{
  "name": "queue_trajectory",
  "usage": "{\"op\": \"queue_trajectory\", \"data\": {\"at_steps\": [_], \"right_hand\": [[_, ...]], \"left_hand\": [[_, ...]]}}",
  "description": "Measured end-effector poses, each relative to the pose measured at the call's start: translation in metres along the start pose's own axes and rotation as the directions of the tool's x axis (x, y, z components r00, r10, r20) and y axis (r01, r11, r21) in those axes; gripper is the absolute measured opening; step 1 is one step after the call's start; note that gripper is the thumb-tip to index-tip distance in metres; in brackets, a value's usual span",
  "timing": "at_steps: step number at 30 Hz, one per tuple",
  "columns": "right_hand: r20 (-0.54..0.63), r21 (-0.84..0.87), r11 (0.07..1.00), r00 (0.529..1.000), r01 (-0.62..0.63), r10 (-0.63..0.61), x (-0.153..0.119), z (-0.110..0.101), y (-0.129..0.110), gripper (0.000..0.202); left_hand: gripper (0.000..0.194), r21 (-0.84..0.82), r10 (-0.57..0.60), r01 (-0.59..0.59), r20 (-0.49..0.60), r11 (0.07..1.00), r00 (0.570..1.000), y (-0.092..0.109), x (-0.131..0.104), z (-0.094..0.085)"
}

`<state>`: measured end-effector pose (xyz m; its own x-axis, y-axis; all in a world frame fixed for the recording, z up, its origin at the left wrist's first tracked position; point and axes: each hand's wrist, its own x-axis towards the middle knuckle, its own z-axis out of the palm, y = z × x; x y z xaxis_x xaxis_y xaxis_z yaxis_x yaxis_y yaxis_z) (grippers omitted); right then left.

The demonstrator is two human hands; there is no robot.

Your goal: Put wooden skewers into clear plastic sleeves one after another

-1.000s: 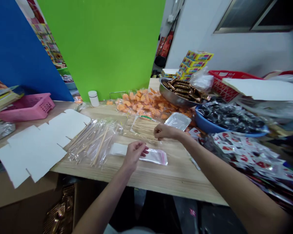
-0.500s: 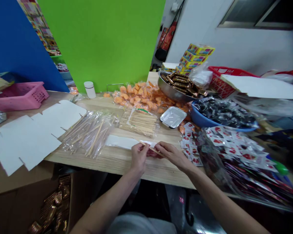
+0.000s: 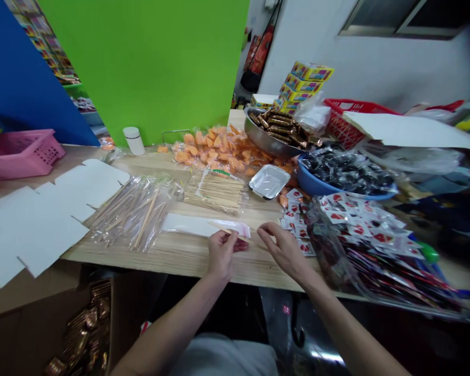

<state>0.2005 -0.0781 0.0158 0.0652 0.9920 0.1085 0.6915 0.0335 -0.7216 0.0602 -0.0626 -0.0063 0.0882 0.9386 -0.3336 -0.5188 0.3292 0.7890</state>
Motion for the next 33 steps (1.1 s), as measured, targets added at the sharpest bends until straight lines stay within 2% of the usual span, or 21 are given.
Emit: {"op": "queue_trajectory", "data": {"at_steps": [4,6,7,8,9,10,12,13,14,16,19,24,29,33], "right_hand": [[0.144,0.024,0.998,0.988,0.05,-0.053,-0.006,-0.001,-0.006,0.02],[0.131,0.026,0.999,0.991,0.02,-0.023,-0.004,-0.007,-0.001,0.021],[0.118,0.009,1.0,0.993,0.003,-0.004,-0.001,-0.013,0.003,0.022],[0.108,-0.021,1.0,0.994,-0.009,0.011,0.002,-0.019,0.008,0.023],[0.105,-0.063,0.998,0.994,-0.015,0.021,0.005,-0.025,0.013,0.024],[0.114,-0.115,0.993,0.993,-0.013,0.026,0.008,-0.032,0.018,0.024],[0.154,-0.221,0.975,0.988,0.005,0.029,0.012,-0.044,0.026,0.023],[0.176,-0.263,0.965,0.984,0.012,0.035,0.014,-0.048,0.029,0.022],[0.195,-0.293,0.956,0.98,0.015,0.044,0.015,-0.051,0.032,0.022],[0.215,-0.332,0.943,0.975,0.013,0.062,0.015,-0.054,0.037,0.021],[0.216,-0.374,0.928,0.973,0.004,0.083,0.015,-0.056,0.042,0.021],[0.223,-0.357,0.934,0.97,-0.011,0.097,0.02,-0.047,0.042,0.021],[0.229,-0.195,0.981,0.973,0.007,0.038,0.028,-0.016,0.033,0.02],[0.2,-0.067,0.998,0.98,0.018,-0.004,0.036,0.014,0.015,0.012]], "left_hand": [[0.033,0.063,0.006,-0.009,0.049,0.998,0.999,-0.005,-0.007,0.0],[0.031,0.225,0.038,-0.061,0.106,0.972,0.994,-0.006,-0.012,-0.003],[0.029,0.355,0.085,-0.135,0.154,0.925,0.984,-0.006,-0.015,-0.005],[0.027,0.499,0.146,-0.244,0.227,0.831,0.963,-0.006,-0.018,-0.007],[0.024,0.627,0.205,-0.375,0.328,0.683,0.922,-0.007,-0.021,-0.01],[0.023,0.711,0.241,-0.502,0.443,0.492,0.864,-0.007,-0.024,-0.013],[0.031,0.737,0.214,-0.667,0.637,0.112,0.74,-0.01,-0.027,-0.017],[0.039,0.714,0.17,-0.7,0.694,-0.03,0.7,-0.012,-0.028,-0.019],[0.046,0.69,0.127,-0.711,0.724,-0.135,0.679,-0.015,-0.028,-0.02],[0.053,0.663,0.071,-0.702,0.738,-0.261,0.671,-0.018,-0.028,-0.022],[0.054,0.646,0.042,-0.685,0.737,-0.337,0.675,-0.021,-0.027,-0.022],[0.052,0.629,0.033,-0.683,0.744,-0.373,0.667,-0.022,-0.028,-0.021],[0.053,0.614,0.042,-0.691,0.758,-0.383,0.651,-0.023,-0.028,-0.022],[0.054,0.61,0.043,-0.702,0.765,-0.368,0.643,-0.026,-0.027,-0.023]]}}
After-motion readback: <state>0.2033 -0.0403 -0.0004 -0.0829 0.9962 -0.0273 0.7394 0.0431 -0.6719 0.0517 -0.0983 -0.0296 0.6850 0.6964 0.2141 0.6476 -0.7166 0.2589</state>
